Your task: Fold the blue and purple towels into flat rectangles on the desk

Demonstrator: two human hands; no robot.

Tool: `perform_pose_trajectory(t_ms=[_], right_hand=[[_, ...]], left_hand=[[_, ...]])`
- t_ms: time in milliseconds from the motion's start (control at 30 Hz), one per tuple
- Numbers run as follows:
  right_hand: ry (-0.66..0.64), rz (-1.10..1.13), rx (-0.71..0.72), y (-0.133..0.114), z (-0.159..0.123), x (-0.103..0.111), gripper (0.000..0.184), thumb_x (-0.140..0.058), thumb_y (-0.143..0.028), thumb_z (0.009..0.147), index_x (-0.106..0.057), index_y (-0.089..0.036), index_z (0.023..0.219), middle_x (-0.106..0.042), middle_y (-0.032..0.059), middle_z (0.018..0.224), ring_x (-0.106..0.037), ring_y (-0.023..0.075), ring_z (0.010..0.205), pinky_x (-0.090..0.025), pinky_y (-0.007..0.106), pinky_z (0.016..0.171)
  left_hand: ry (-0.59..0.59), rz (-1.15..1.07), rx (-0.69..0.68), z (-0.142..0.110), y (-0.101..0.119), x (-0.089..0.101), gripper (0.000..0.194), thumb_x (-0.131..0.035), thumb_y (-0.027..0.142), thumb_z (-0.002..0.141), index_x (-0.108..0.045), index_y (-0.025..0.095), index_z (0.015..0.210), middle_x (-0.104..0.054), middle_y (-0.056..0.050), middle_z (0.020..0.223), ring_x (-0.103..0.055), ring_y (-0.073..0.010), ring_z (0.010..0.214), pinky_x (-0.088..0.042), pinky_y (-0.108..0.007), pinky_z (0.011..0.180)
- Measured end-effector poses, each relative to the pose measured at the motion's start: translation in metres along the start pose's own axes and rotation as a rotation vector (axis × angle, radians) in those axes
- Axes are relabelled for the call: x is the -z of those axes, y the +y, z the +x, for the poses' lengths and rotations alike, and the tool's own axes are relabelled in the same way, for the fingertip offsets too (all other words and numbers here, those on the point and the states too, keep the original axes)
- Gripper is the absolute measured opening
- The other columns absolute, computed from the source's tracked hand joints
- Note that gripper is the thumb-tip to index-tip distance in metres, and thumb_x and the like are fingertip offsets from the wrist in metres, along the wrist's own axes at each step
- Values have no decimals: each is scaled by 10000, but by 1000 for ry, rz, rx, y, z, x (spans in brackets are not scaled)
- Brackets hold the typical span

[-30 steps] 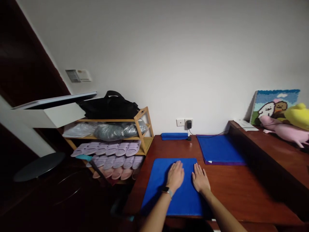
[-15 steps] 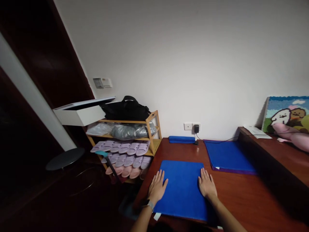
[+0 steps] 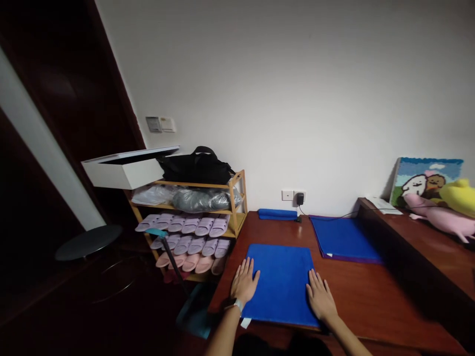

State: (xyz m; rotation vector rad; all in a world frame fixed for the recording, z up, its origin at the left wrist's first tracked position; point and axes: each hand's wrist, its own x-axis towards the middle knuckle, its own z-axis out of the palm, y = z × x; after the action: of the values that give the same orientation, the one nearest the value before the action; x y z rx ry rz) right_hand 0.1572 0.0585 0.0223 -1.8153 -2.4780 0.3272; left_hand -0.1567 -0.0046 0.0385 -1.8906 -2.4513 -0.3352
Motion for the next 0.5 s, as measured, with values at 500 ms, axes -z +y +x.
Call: perform_pose_trajectory(t_ms=[500], right_hand=[[9, 59, -7, -6, -12, 18, 669, -101, -406, 1023, -143, -117, 1624, -144, 9, 1701, -109, 186, 1578, -67, 414, 1285]], left_hand=[[41, 16, -72, 3, 58, 22, 718, -149, 532, 1061, -324, 88, 1597, -218, -142, 1688, -169, -269, 1573, -145, -497, 1282]])
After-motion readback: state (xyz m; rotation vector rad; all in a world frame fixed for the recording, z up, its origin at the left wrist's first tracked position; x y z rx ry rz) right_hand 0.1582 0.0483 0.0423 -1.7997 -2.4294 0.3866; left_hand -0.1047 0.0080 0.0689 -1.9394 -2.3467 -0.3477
